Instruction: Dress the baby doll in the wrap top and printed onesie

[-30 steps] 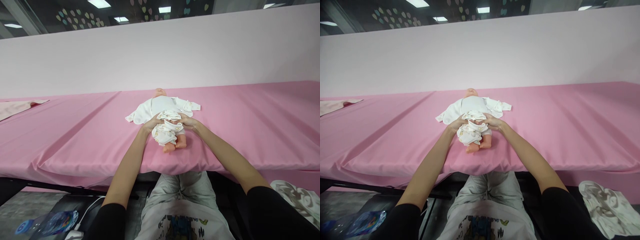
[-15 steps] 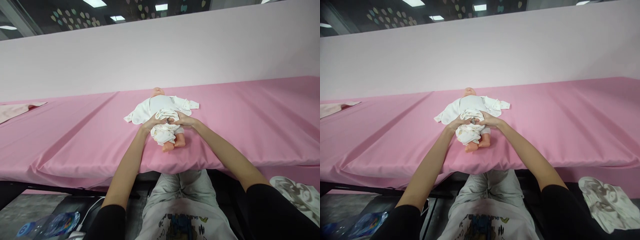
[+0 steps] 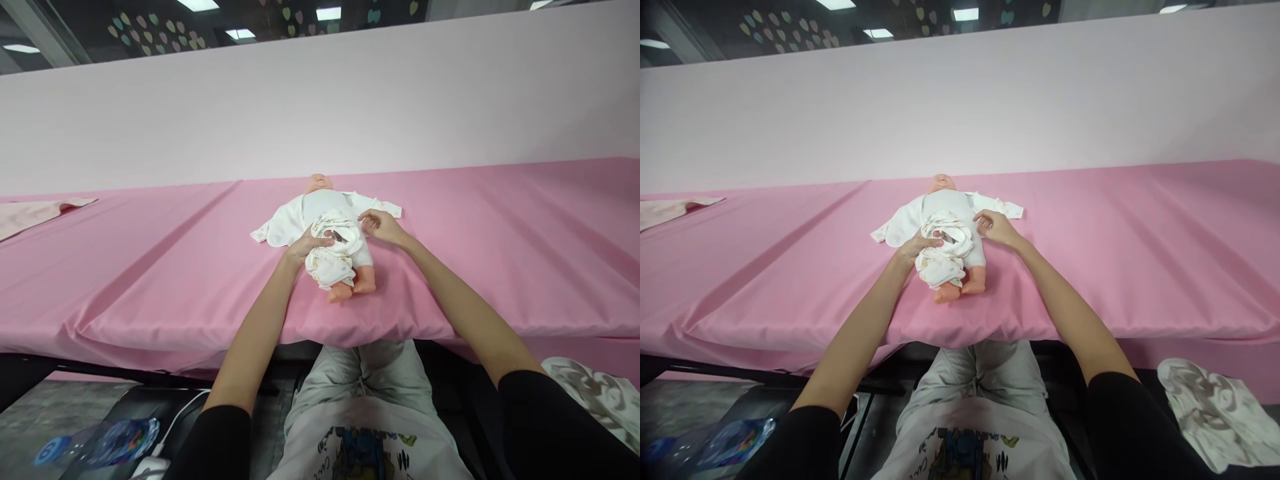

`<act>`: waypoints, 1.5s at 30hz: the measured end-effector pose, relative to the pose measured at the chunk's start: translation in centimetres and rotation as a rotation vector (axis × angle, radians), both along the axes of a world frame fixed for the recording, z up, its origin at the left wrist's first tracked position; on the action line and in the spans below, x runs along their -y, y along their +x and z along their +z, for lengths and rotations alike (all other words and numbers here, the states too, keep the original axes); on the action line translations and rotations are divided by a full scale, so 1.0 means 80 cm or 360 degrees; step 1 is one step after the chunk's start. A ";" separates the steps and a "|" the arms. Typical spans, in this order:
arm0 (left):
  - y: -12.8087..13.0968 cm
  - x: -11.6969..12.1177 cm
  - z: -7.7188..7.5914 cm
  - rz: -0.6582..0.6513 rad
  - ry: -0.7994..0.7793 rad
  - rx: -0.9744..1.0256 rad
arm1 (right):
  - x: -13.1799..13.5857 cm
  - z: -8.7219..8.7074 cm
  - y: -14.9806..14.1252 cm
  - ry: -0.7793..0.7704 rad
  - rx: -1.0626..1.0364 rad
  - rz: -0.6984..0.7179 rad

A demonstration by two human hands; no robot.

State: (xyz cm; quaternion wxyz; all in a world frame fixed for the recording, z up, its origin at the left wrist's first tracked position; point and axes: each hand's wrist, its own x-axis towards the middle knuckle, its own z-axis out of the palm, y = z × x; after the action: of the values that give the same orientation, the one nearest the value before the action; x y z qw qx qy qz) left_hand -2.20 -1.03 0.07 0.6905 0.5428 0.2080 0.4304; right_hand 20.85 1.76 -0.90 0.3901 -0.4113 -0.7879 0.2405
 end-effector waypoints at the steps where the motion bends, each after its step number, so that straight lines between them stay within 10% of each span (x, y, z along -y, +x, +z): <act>1: 0.000 0.000 0.000 0.0007 -0.0017 0.0007 | 0.000 -0.004 0.002 0.0241 0.0258 -0.0085; 6: 0.000 0.000 -0.001 0.0029 -0.0144 0.0090 | 0.007 -0.016 -0.010 0.1222 0.1130 0.0086; 11: -0.003 0.004 0.002 0.0051 -0.0336 0.0140 | 0.005 -0.021 -0.018 0.1638 0.1118 0.0358; 15: -0.005 0.004 0.003 0.0039 -0.0383 0.0207 | 0.004 -0.034 -0.011 0.1529 0.0699 0.0332; 23: -0.005 -0.002 0.003 0.0002 -0.0139 0.0005 | 0.011 -0.035 -0.036 0.0771 -0.0306 -0.0751; 29: 0.007 0.033 0.045 0.0025 0.0920 -0.0866 | 0.028 -0.013 -0.052 0.0682 0.0020 -0.0676; 33: 0.018 0.062 0.051 0.0494 0.1688 -0.1269 | 0.035 -0.007 -0.057 0.0545 0.0272 -0.0690; 45: 0.020 0.035 0.022 0.1364 0.2023 -0.0763 | 0.025 -0.035 -0.055 0.0817 0.0247 -0.0374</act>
State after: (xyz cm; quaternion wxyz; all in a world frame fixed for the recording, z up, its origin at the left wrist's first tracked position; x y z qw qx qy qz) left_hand -0.61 -3.80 1.82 -0.0394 0.7828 0.2560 0.5658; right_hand 16.43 -0.26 -3.69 0.4450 -0.4048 -0.7975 -0.0457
